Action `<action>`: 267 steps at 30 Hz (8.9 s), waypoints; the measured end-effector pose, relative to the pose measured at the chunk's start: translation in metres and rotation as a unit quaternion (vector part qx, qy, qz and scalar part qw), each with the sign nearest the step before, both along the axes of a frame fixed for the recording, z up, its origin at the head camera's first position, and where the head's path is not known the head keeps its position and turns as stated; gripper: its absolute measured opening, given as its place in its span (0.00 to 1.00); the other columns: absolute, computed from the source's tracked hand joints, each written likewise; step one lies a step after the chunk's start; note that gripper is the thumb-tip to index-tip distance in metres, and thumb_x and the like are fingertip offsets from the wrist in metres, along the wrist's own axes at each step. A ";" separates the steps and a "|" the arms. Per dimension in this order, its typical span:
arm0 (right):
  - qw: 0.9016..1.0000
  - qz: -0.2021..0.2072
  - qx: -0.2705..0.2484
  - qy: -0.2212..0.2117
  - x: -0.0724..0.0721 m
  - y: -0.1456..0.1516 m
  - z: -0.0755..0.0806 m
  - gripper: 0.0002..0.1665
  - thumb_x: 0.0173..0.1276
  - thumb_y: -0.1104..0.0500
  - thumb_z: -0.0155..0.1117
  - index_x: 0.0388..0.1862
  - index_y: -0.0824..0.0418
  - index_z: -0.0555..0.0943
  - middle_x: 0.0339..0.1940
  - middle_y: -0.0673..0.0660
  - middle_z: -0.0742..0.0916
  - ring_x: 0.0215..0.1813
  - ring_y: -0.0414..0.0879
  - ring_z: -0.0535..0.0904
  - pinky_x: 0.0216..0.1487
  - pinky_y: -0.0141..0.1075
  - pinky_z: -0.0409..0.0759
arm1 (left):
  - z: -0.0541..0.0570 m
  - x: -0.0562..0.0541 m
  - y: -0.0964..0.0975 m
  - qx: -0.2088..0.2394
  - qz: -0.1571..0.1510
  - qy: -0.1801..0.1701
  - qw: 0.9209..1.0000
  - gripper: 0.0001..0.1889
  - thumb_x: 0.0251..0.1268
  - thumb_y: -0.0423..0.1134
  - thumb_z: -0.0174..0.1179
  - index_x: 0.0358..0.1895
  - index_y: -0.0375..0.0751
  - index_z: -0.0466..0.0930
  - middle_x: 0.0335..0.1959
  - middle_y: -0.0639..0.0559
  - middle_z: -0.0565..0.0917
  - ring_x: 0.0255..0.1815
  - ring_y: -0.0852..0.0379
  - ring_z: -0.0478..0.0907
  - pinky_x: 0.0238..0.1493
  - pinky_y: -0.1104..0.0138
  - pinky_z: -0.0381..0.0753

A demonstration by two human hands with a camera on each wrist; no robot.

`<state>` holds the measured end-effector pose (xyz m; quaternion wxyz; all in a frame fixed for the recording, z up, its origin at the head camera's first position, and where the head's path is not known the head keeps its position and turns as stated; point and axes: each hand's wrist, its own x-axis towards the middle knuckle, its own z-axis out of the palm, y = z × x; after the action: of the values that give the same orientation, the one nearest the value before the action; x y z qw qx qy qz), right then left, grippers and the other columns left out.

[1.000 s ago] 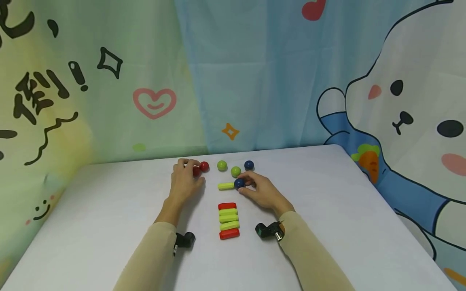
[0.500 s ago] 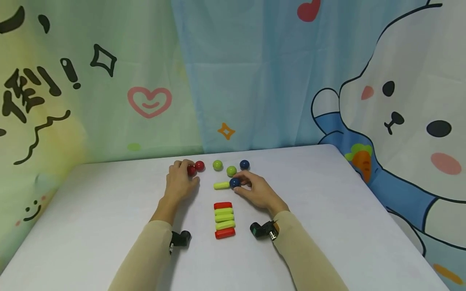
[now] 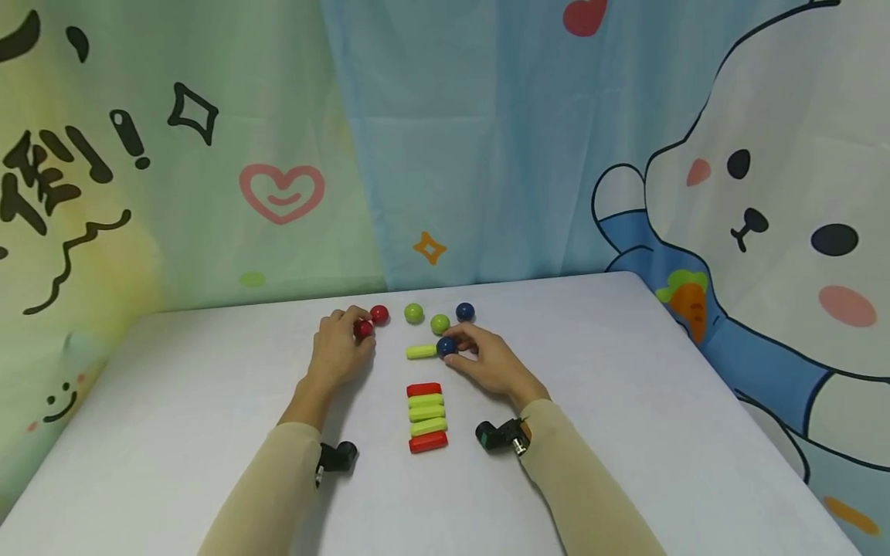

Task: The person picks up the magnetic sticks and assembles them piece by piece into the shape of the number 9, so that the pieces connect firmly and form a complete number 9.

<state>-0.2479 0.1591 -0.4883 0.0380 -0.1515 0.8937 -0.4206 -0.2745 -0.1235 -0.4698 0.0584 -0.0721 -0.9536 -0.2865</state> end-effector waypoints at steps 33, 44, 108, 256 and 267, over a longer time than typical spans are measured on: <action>1.000 -0.003 0.007 0.018 0.000 -0.002 -0.002 0.22 0.74 0.54 0.67 0.65 0.51 0.78 0.61 0.53 0.84 0.60 0.49 0.79 0.68 0.48 0.74 | 0.005 0.017 0.005 0.042 -0.104 -0.071 0.991 0.22 0.73 0.46 0.62 0.66 0.47 0.74 0.55 0.43 0.82 0.58 0.44 0.76 0.62 0.48 0.77; 1.000 -0.011 0.005 0.024 0.000 -0.003 -0.003 0.22 0.74 0.54 0.68 0.64 0.52 0.78 0.58 0.52 0.85 0.58 0.48 0.80 0.67 0.47 0.74 | 0.002 0.020 0.010 0.030 -0.115 -0.071 0.990 0.22 0.69 0.47 0.67 0.63 0.47 0.78 0.49 0.51 0.83 0.54 0.50 0.76 0.61 0.53 0.79; 0.999 -0.031 0.023 0.010 -0.001 -0.009 -0.003 0.24 0.74 0.52 0.67 0.66 0.50 0.75 0.62 0.55 0.83 0.61 0.52 0.78 0.71 0.50 0.72 | 0.012 0.037 0.024 -0.018 -0.148 0.016 0.989 0.18 0.68 0.45 0.68 0.58 0.45 0.81 0.62 0.46 0.78 0.60 0.46 0.72 0.63 0.54 0.78; 1.000 0.000 -0.006 0.025 -0.001 -0.007 -0.010 0.24 0.74 0.54 0.67 0.66 0.53 0.75 0.62 0.57 0.83 0.58 0.53 0.78 0.68 0.52 0.73 | -0.008 0.059 0.015 0.144 -0.029 -0.087 0.985 0.13 0.68 0.43 0.68 0.36 0.44 0.71 0.26 0.52 0.76 0.26 0.58 0.72 0.30 0.66 0.71; 0.999 0.001 -0.005 0.042 -0.004 -0.009 0.001 0.23 0.74 0.55 0.67 0.66 0.53 0.76 0.58 0.57 0.84 0.57 0.52 0.79 0.66 0.52 0.74 | -0.001 0.059 0.017 0.148 -0.029 -0.080 0.985 0.14 0.68 0.45 0.69 0.36 0.44 0.72 0.26 0.52 0.74 0.27 0.57 0.70 0.30 0.66 0.69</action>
<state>-0.2520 0.1496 -0.4876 0.0003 -0.1702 0.8923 -0.4181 -0.2153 -0.1061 -0.4709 -0.0160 -0.0677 -0.8996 -0.4311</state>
